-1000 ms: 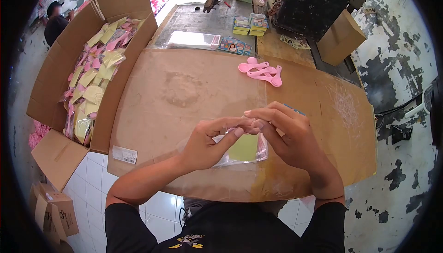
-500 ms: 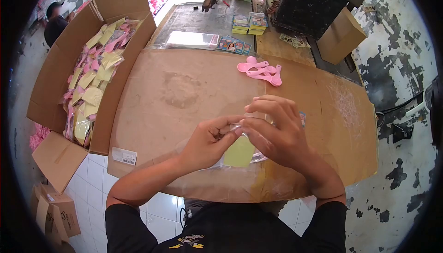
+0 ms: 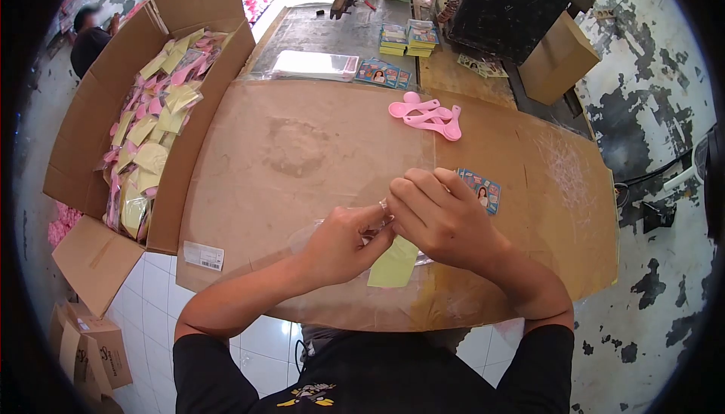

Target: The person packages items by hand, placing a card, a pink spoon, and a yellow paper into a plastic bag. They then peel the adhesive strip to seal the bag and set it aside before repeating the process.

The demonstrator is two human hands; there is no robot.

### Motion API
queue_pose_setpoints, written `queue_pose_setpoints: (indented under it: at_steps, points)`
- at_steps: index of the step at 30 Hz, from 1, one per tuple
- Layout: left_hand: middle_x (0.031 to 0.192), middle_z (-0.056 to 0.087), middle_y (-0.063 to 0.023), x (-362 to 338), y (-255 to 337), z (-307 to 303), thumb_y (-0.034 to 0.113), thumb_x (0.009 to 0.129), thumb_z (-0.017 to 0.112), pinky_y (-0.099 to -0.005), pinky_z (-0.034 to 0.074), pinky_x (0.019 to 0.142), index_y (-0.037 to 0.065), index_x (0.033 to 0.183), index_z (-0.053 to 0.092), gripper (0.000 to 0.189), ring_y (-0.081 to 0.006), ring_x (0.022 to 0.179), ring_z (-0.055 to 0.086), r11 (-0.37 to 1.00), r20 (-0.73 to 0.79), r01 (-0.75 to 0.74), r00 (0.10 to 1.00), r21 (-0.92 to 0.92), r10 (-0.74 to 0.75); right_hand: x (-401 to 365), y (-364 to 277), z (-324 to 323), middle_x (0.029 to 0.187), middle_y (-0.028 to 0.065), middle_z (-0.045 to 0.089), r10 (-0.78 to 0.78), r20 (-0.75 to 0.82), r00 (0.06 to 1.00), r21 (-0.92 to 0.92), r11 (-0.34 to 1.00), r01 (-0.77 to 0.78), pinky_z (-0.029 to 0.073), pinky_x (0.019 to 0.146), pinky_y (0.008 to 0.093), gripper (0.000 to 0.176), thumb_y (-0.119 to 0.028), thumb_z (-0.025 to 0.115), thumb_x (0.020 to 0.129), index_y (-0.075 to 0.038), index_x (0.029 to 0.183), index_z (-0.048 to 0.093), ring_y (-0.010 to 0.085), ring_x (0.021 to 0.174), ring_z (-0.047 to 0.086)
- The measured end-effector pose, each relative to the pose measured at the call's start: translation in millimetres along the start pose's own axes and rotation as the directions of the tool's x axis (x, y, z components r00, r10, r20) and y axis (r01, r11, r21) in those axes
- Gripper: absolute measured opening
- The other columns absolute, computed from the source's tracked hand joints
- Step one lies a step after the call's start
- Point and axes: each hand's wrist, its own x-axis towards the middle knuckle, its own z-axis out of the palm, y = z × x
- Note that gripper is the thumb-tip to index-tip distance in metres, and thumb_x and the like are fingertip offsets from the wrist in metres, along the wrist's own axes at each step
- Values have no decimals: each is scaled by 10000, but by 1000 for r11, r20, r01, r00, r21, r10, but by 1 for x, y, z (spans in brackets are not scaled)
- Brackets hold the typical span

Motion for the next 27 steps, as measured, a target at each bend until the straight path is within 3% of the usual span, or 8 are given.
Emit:
queue_pose_setpoints:
  at_steps: [5,7,8,11,14,19,23,27]
  points:
    - [835,752,-180,1,-2,5,76,1002,641,-340,556,629,5,1358,645,364,-223,633,706,995,107,-88,990,-40,92,-6,24,3,919,53,591,250,-61,966,106,964,-243,444,814,361,119,-119,705,811,-71,913,665,221,890,595]
    - [813,745,-172,2,-6,9,80,1008,642,-321,537,623,8,1340,663,340,-172,630,676,981,50,7,999,-192,3,-9,30,-7,940,52,610,314,-109,943,211,934,-287,452,803,363,139,-121,724,796,-73,915,671,225,891,607]
    - [802,742,-168,1,-7,10,81,1011,643,-312,528,620,9,1331,671,329,-147,629,661,961,27,53,999,-270,-47,-9,25,-7,948,50,616,256,-115,960,233,946,-224,455,795,360,146,-121,730,788,-73,912,673,223,893,612]
    - [830,754,-117,5,2,-3,72,1034,640,-276,543,700,-16,1231,705,225,-62,777,650,973,115,195,977,-124,-181,-12,5,-4,968,42,630,119,-124,985,229,969,-88,460,778,351,160,-132,740,771,-70,905,680,214,904,622]
    - [787,718,-105,3,5,-3,69,1026,643,-296,514,640,-35,1152,710,176,-84,731,632,982,140,186,973,11,-186,-20,-1,4,973,40,636,46,-91,995,121,992,-35,460,771,338,166,-153,729,770,-60,899,684,203,922,624]
    - [794,699,-127,1,0,3,55,1003,655,-331,534,637,-42,1076,707,132,-152,692,664,997,97,16,995,76,-23,-23,-1,6,973,47,632,-39,-7,999,13,999,39,458,763,330,195,-184,715,763,-50,902,684,199,913,617]
    - [860,736,-147,3,6,1,50,996,660,-330,571,681,-29,1135,723,172,-190,745,720,994,122,99,987,56,-105,-25,0,4,955,50,621,100,-3,995,113,989,-99,465,750,341,241,-207,748,744,-52,912,672,215,890,610]
    - [956,778,-158,3,10,1,62,1008,655,-312,582,704,1,1252,716,259,-184,794,743,998,118,46,992,-36,-41,-32,16,1,952,68,617,328,-92,940,125,941,-316,475,755,347,177,-128,740,786,-42,909,644,222,876,612]
